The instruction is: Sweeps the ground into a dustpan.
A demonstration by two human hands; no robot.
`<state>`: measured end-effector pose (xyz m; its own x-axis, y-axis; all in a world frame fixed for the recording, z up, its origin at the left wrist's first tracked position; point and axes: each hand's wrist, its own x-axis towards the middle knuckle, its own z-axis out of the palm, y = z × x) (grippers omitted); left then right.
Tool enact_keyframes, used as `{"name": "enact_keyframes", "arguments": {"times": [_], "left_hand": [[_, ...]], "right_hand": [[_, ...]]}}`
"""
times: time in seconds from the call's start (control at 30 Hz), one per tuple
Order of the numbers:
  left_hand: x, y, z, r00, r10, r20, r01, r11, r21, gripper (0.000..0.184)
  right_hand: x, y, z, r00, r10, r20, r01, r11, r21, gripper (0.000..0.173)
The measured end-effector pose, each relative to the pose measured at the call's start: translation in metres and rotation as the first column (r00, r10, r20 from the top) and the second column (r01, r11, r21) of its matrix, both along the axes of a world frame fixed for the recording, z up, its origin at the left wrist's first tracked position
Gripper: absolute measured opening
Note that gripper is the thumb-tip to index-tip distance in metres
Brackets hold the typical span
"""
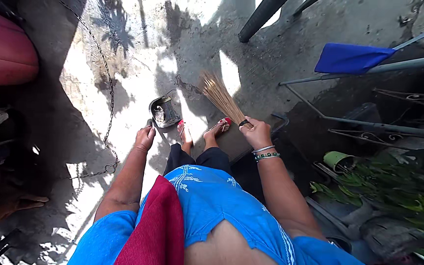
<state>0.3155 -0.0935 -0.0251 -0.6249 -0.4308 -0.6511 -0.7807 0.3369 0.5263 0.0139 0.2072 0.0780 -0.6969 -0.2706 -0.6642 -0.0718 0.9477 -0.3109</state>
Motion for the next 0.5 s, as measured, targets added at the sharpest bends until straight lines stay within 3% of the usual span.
{"name": "enact_keyframes", "arguments": {"times": [0.1,0.17,0.23,0.3,0.4,0.5], "left_hand": [[0.007,0.001,0.004,0.999,0.023,-0.033,-0.024,1.000,-0.018,0.061],[0.014,0.002,0.005,0.997,0.054,-0.048,-0.056,0.998,-0.030,0.062],[0.021,0.004,0.009,0.992,0.110,-0.055,-0.112,0.993,-0.030,0.062],[0.032,0.006,0.013,0.980,0.194,-0.042,-0.195,0.981,-0.020,0.061],[0.049,0.011,0.018,0.933,0.361,-0.003,-0.361,0.933,-0.005,0.060],[0.071,0.022,0.017,0.847,0.532,0.005,-0.532,0.847,0.005,0.060]], "right_hand": [[-0.004,-0.014,-0.030,0.999,-0.004,-0.041,0.009,0.994,0.112,0.050],[0.022,-0.032,-0.041,0.992,0.115,0.053,-0.123,0.975,0.185,0.052],[0.053,-0.042,-0.043,0.952,0.257,0.168,-0.282,0.947,0.151,0.047],[0.063,-0.047,-0.034,0.921,0.319,0.223,-0.343,0.936,0.075,0.042],[0.033,-0.052,-0.001,0.947,0.269,0.176,-0.267,0.963,-0.037,0.039],[-0.009,-0.059,0.000,0.972,0.220,0.083,-0.217,0.975,-0.052,0.041]]}}
